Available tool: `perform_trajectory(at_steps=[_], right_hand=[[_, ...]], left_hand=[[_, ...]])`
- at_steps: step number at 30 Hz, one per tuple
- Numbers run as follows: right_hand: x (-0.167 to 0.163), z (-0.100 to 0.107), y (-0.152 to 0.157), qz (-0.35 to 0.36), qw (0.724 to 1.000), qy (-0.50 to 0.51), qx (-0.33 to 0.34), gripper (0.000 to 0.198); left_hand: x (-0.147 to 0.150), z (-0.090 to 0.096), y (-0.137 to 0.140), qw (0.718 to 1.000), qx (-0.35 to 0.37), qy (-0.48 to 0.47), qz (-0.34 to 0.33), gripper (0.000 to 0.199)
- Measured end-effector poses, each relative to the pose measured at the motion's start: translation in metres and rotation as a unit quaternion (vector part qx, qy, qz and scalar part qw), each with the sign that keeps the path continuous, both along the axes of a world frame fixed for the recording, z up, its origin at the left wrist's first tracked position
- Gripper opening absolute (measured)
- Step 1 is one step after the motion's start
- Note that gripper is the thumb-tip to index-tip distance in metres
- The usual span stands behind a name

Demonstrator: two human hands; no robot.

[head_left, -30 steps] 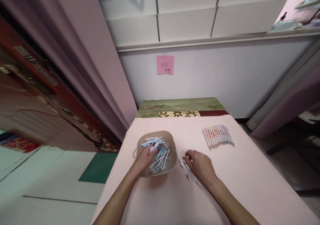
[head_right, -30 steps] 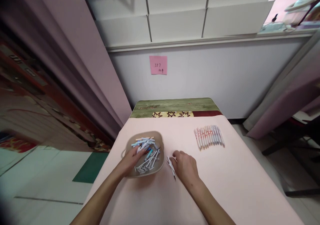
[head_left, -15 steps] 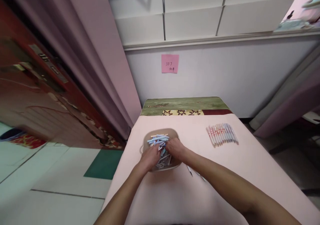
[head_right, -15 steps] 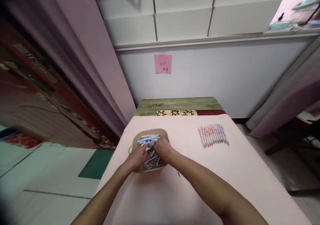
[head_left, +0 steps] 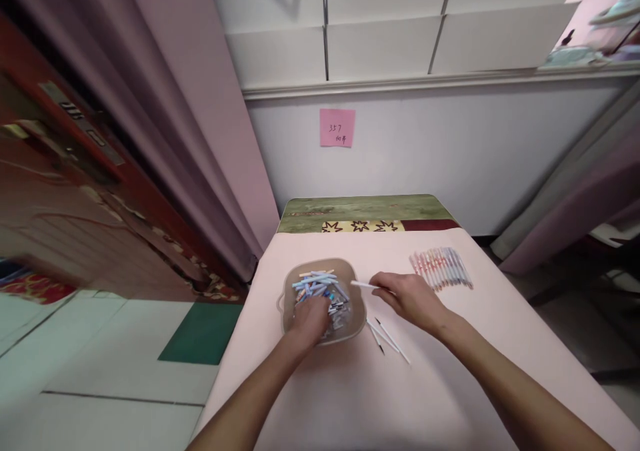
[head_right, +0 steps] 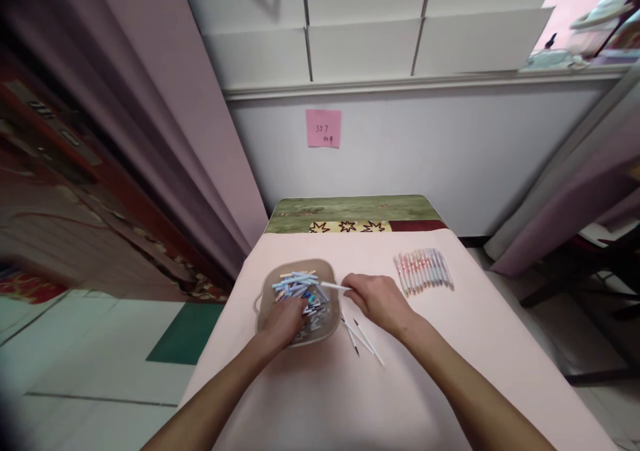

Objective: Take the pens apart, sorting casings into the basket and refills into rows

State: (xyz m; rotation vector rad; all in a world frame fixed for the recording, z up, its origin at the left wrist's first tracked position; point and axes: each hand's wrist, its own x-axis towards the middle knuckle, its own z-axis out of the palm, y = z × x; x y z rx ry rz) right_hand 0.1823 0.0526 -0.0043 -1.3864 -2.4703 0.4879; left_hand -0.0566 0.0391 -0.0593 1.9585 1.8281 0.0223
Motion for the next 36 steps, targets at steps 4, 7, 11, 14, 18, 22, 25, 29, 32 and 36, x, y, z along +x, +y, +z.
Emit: perform_trajectory(at_steps=[4,7,11,14,18,22,25,29,32,36], right_hand=[[0.034,-0.03,-0.021,-0.113,0.984,0.116,-0.078,0.028],[0.051,-0.056,-0.034,-0.141,0.973,0.15,-0.101,0.031],[0.069,-0.068,-0.043,-0.143,0.968,0.155,-0.135,0.03],[0.08,-0.064,-0.044,-0.128,0.962,0.146,-0.194,0.022],[0.081,-0.063,-0.035,-0.067,0.94,0.114,-0.315,0.013],[0.062,-0.075,-0.019,-0.013,0.943,0.063,-0.328,0.008],[0.043,-0.084,-0.009,-0.018,0.954,0.076,-0.288,0.016],[0.032,-0.093,-0.005,-0.067,0.972,0.121,-0.191,0.044],[0.034,-0.101,-0.009,-0.099,0.973,0.145,-0.151,0.038],[0.044,-0.114,-0.023,-0.176,0.966,0.162,-0.101,0.034]], left_hand=[[0.01,-0.006,0.006,0.998,-0.017,0.044,-0.029,0.022],[0.009,-0.002,0.011,0.998,-0.017,0.057,-0.037,0.02],[0.007,0.028,0.004,0.998,0.032,0.058,-0.002,0.021],[0.022,0.053,-0.024,0.991,0.087,-0.086,0.051,0.018],[0.075,0.036,-0.075,0.855,-0.112,-0.482,0.153,0.014],[0.124,-0.022,-0.091,0.749,-0.231,-0.542,0.302,0.015],[0.136,-0.05,-0.079,0.744,-0.195,-0.543,0.337,0.017],[0.131,-0.052,-0.066,0.735,-0.158,-0.566,0.339,0.02],[0.125,-0.045,-0.067,0.729,-0.15,-0.578,0.334,0.028],[0.118,-0.038,-0.075,0.714,-0.141,-0.6,0.333,0.029]])
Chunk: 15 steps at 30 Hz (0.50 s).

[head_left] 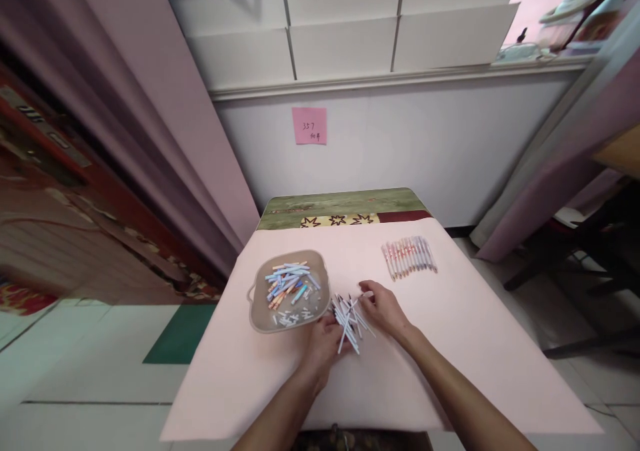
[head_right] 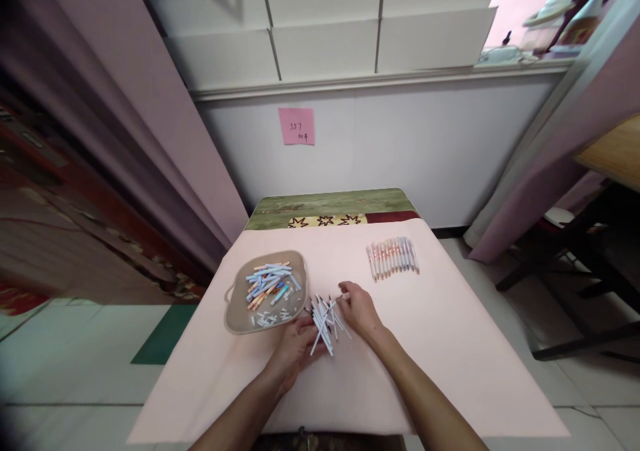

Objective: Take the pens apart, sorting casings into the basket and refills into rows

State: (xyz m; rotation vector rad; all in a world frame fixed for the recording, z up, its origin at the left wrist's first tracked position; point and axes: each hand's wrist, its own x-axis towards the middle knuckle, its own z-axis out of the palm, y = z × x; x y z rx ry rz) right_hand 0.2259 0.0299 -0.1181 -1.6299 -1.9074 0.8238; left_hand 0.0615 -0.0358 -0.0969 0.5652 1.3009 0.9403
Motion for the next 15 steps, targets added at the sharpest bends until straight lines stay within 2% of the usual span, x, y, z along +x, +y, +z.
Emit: perform_trajectory(at_steps=[3,5,9,12,15], right_hand=[[0.003,-0.004,-0.013,-0.072,0.997,-0.03,0.016,0.033],[-0.001,-0.004,-0.02,-0.095,0.992,-0.08,0.002,0.033],[-0.027,-0.002,-0.021,-0.105,0.983,-0.146,-0.022,0.044],[-0.05,-0.003,-0.021,-0.104,0.984,-0.146,-0.004,0.034],[-0.057,-0.003,-0.028,-0.091,0.987,-0.133,0.017,0.027]], left_hand=[[-0.007,-0.001,-0.008,1.0,0.016,0.008,0.017,0.031],[-0.012,-0.006,-0.013,0.998,0.032,0.042,0.03,0.032],[-0.015,-0.022,-0.017,0.992,0.073,0.093,0.048,0.035],[-0.012,-0.031,-0.011,0.99,0.094,0.105,0.033,0.034],[-0.012,-0.034,-0.008,0.985,0.113,0.132,0.022,0.032]])
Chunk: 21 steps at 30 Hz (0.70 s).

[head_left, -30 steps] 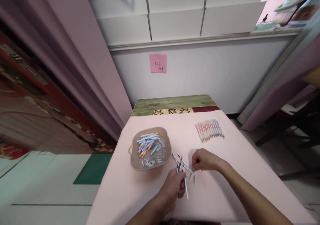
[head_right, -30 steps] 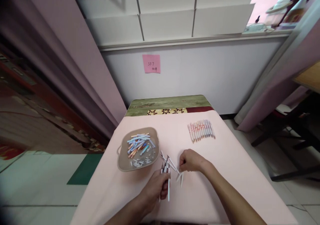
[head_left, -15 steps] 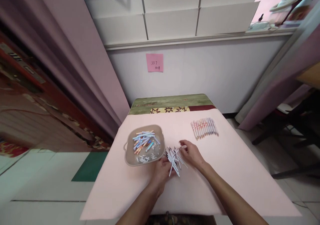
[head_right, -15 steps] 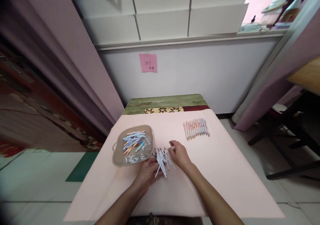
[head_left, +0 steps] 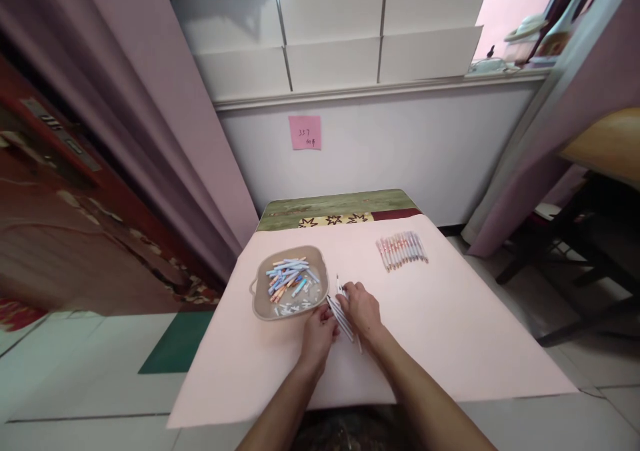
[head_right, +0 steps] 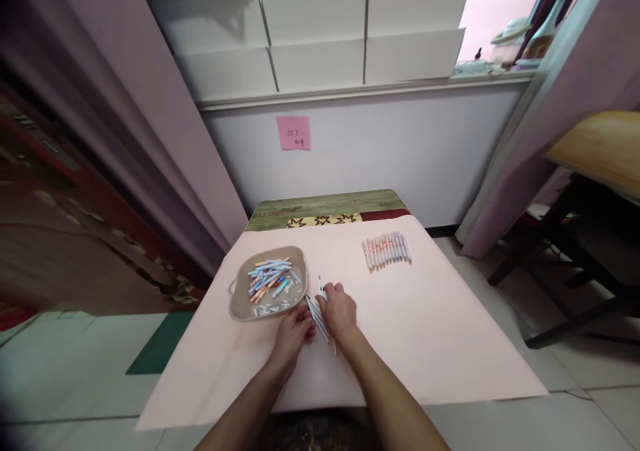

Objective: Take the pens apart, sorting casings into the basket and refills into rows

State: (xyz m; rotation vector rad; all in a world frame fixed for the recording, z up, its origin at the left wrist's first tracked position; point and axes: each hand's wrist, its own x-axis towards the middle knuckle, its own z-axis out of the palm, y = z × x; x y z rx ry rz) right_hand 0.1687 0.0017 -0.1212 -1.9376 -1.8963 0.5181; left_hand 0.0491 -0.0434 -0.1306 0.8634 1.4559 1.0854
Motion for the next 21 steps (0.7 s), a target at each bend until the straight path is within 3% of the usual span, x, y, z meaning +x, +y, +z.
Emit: perform_trajectory(at_steps=[5,8,11,15,18,21], right_hand=[[0.028,-0.003,-0.031,0.004,0.999,0.033,0.025,0.035],[0.036,-0.006,-0.054,0.036,0.998,0.052,0.004,0.044],[0.026,-0.005,-0.064,0.049,0.998,0.03,-0.027,0.052],[0.003,0.001,-0.056,0.046,0.998,0.026,-0.038,0.036],[-0.003,0.002,-0.047,0.043,0.998,0.032,-0.041,0.027],[-0.001,-0.002,-0.044,0.037,0.998,0.047,-0.025,0.038]], left_hand=[[-0.018,-0.002,-0.019,0.993,0.069,0.099,0.008,0.04],[-0.025,-0.006,-0.029,0.959,0.165,0.227,-0.033,0.039],[-0.025,-0.01,-0.028,0.923,0.214,0.313,-0.07,0.038],[-0.024,-0.011,-0.024,0.884,0.247,0.386,-0.092,0.038],[-0.032,-0.009,-0.029,0.831,0.318,0.442,-0.111,0.038],[-0.048,-0.004,-0.034,0.745,0.412,0.517,-0.09,0.042]])
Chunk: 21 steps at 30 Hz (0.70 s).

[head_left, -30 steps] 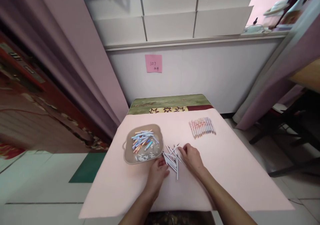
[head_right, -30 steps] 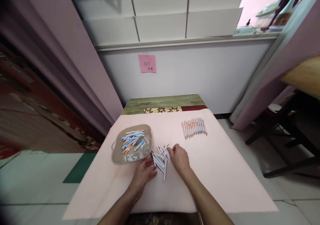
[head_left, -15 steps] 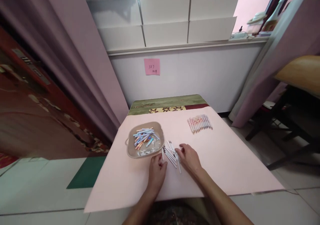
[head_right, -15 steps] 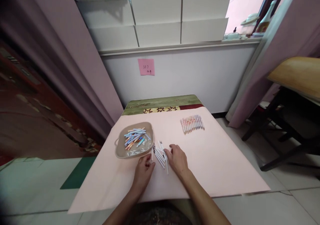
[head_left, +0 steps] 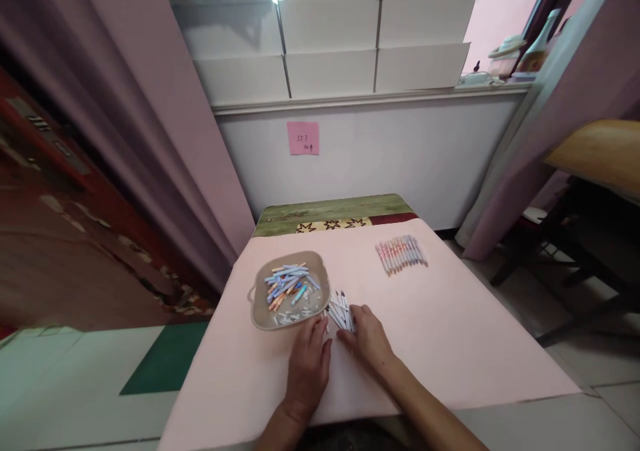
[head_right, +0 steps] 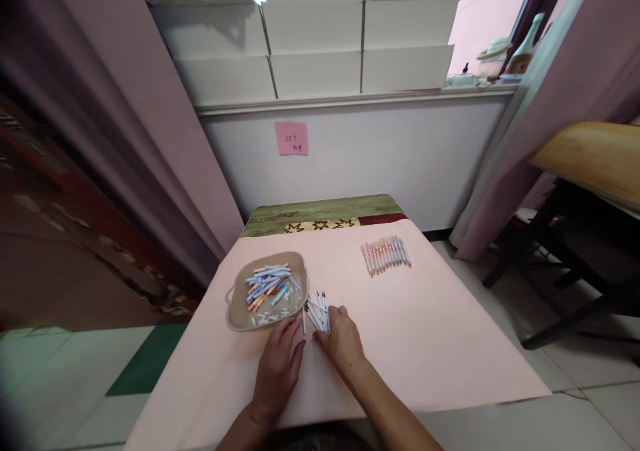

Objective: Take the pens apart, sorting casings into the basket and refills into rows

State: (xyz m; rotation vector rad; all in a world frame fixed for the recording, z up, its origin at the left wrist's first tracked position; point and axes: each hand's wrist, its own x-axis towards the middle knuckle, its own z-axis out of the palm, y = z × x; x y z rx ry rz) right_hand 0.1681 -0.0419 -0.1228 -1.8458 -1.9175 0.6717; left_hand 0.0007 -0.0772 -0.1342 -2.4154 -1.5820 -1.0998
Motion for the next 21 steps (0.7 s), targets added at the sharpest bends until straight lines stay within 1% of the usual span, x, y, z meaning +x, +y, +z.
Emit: perform_trajectory(at_steps=[2,3,4,5,7,9,10,13,16,18,21], right_hand=[[0.002,-0.001,0.002,-0.013,1.0,0.002,0.012,0.059],[0.002,-0.001,0.004,-0.018,1.0,-0.003,0.012,0.067],[0.0,0.0,0.006,-0.018,1.0,-0.011,0.006,0.069],[-0.003,0.002,0.008,-0.015,1.0,-0.021,-0.003,0.065],[-0.011,0.004,0.014,-0.005,0.999,-0.035,-0.016,0.048],[-0.023,0.005,0.02,0.006,0.999,-0.034,-0.016,0.034],[-0.029,0.004,0.023,0.012,0.999,-0.028,-0.011,0.031],[-0.049,-0.003,0.03,0.036,0.999,0.0,0.001,0.026],[-0.07,-0.009,0.038,0.05,0.999,0.019,0.003,0.023],[-0.082,-0.011,0.043,0.056,0.998,0.027,0.004,0.023],[-0.095,-0.011,0.051,0.067,0.997,0.037,0.004,0.023]], left_hand=[[-0.012,0.004,0.002,0.996,0.072,0.047,0.034,0.045],[-0.018,0.006,0.005,0.992,0.094,0.066,0.051,0.045],[-0.024,0.008,0.009,0.989,0.107,0.081,0.064,0.045],[-0.03,0.009,0.014,0.987,0.111,0.093,0.07,0.042],[-0.04,0.01,0.023,0.986,0.107,0.107,0.063,0.037],[-0.05,0.009,0.029,0.988,0.092,0.111,0.05,0.036],[-0.055,0.008,0.032,0.989,0.083,0.112,0.044,0.037],[-0.074,0.007,0.035,0.991,0.053,0.119,0.025,0.039],[-0.092,0.008,0.038,0.991,0.056,0.12,-0.001,0.039],[-0.103,0.011,0.04,0.991,0.062,0.117,0.003,0.037],[-0.113,0.016,0.04,0.991,0.052,0.119,0.026,0.033]])
